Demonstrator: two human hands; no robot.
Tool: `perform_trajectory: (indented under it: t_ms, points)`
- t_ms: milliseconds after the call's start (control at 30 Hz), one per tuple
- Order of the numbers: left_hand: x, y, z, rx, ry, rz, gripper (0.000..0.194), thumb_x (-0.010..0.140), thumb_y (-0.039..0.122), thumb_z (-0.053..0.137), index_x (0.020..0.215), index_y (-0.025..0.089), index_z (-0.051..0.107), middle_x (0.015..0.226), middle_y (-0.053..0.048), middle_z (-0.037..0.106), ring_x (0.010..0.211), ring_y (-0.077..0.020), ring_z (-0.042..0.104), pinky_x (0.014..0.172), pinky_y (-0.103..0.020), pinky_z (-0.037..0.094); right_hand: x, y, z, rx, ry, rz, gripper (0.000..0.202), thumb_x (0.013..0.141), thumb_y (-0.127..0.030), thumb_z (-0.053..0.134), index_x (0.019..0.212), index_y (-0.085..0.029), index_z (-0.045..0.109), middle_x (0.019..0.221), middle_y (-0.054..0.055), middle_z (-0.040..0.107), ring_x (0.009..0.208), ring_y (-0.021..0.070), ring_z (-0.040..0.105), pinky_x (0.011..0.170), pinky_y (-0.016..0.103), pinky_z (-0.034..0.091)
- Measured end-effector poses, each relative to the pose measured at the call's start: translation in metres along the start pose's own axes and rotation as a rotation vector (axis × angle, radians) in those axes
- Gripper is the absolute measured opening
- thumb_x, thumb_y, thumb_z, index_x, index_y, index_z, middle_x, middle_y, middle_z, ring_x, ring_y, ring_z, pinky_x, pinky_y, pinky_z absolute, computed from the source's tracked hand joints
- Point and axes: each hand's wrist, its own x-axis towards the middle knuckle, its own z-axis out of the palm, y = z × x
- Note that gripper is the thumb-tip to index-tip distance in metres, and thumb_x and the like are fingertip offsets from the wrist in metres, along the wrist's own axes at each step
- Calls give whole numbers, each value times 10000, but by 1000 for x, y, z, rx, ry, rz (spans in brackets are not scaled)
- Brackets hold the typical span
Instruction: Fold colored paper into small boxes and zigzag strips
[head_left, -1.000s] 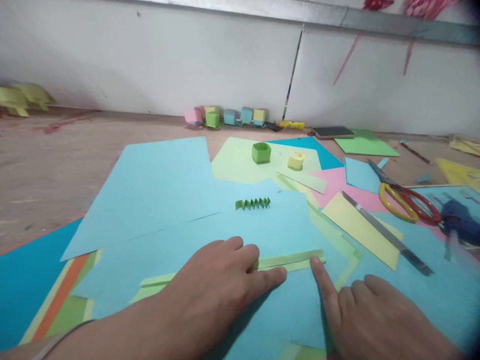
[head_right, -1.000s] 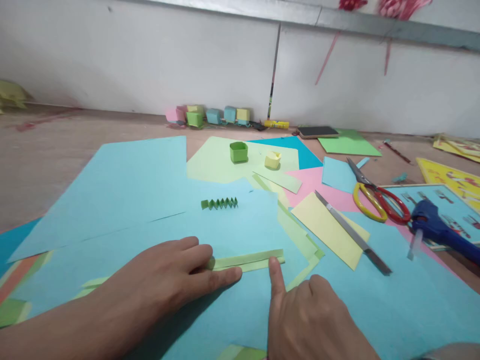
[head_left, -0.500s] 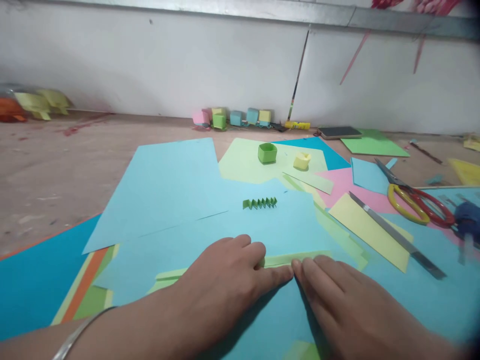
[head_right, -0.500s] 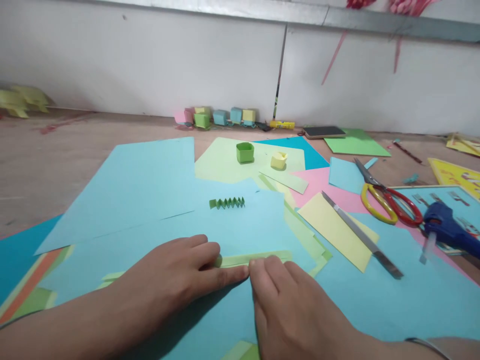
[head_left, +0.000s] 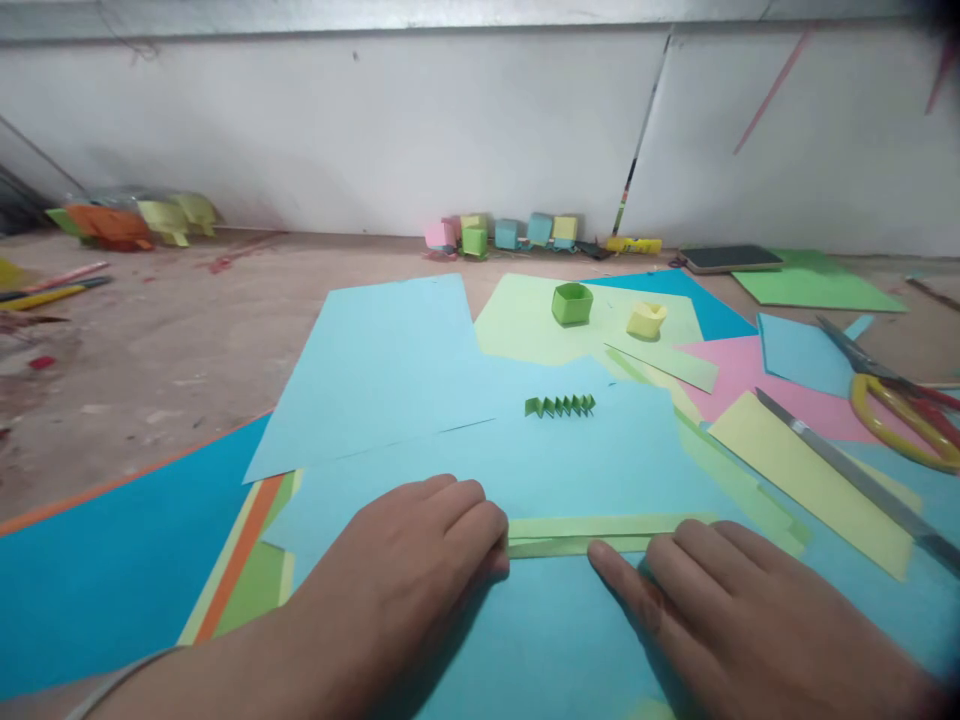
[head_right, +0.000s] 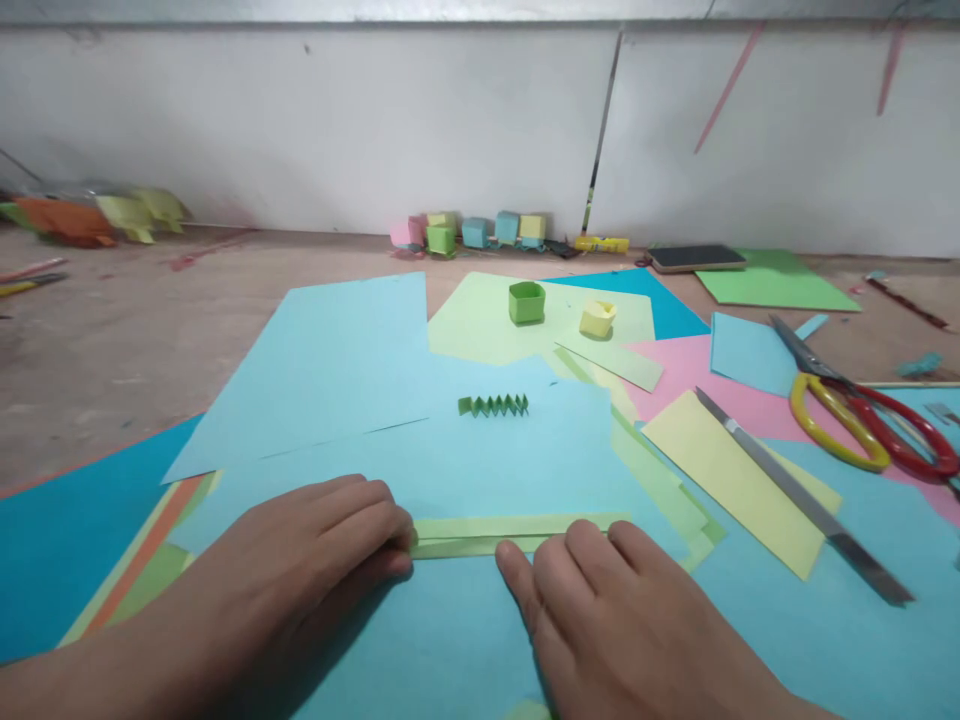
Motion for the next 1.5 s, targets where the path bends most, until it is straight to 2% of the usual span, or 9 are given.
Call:
perform_trajectory:
  t_ms: [200, 300, 400, 533, 733, 833, 1000, 1233, 1500]
  points:
    - [-11, -5, -7, -50, 33, -109, 276, 947, 274, 468, 712, 185, 583, 699, -29, 566, 628, -186, 477, 565, -300, 339, 1, 3, 5, 94, 59, 92, 265, 842, -183, 494, 1085, -181, 598, 743, 51, 601, 629, 208, 471, 570, 349, 304]
    - [-12, -7, -8, -97, 21, -136, 321, 967, 289, 404, 727, 188, 590, 706, -33, 566, 640, -191, 470, 589, -313, 337, 9, 4, 1, 199, 7, 84, 166, 786, -107, 500, 888, -187, 604, 770, 57, 632, 607, 183, 477, 549, 329, 316]
    - [-9, -6, -7, -122, 12, -160, 351, 977, 311, 377, 725, 184, 586, 712, -34, 563, 652, -190, 463, 604, -316, 331, 20, 3, -7, 266, -81, 77, 201, 690, -32, 508, 781, -197, 579, 719, 34, 632, 551, 161, 472, 512, 311, 308]
    - [-5, -4, -6, -121, 11, -183, 345, 961, 348, 442, 689, 181, 571, 688, -25, 549, 638, -177, 442, 595, -305, 310, 31, -1, -13, 189, -52, 8, 274, 658, -28, 529, 862, -194, 605, 671, 17, 629, 539, 173, 510, 489, 319, 288]
    - [-3, -2, -6, -144, 17, -219, 329, 941, 329, 476, 661, 178, 558, 667, -17, 543, 642, -168, 449, 596, -296, 308, 35, -4, -7, 68, -25, -79, 322, 793, -106, 493, 1103, -143, 569, 674, 14, 624, 568, 189, 532, 513, 338, 298]
    - [-1, -1, -7, -136, 6, -231, 316, 917, 321, 501, 640, 175, 543, 653, -16, 541, 630, -161, 446, 581, -288, 301, 34, -2, -5, 113, -23, -81, 245, 839, -123, 458, 1050, -161, 575, 693, 17, 609, 582, 182, 513, 520, 336, 287]
    - [0, -1, -10, -73, -14, -240, 312, 897, 337, 540, 629, 176, 544, 622, -9, 533, 607, -157, 433, 570, -287, 289, 34, -3, -3, 275, -59, 3, 221, 793, -76, 453, 950, -184, 567, 752, 22, 600, 614, 164, 499, 553, 314, 328]
    - [-2, -6, -8, 55, 6, -181, 372, 907, 422, 582, 625, 181, 575, 605, -11, 552, 609, -169, 424, 583, -308, 258, 38, -5, 1, 258, -3, -83, 232, 838, -93, 406, 988, -153, 571, 742, 34, 601, 609, 185, 490, 530, 336, 314]
    - [-10, -17, -26, 72, -137, -237, 295, 839, 371, 683, 620, 180, 635, 614, -15, 616, 608, -168, 510, 563, -297, 269, 40, 0, 9, 263, 57, -91, 231, 864, -48, 366, 906, -180, 551, 711, 21, 578, 562, 172, 448, 506, 325, 276]
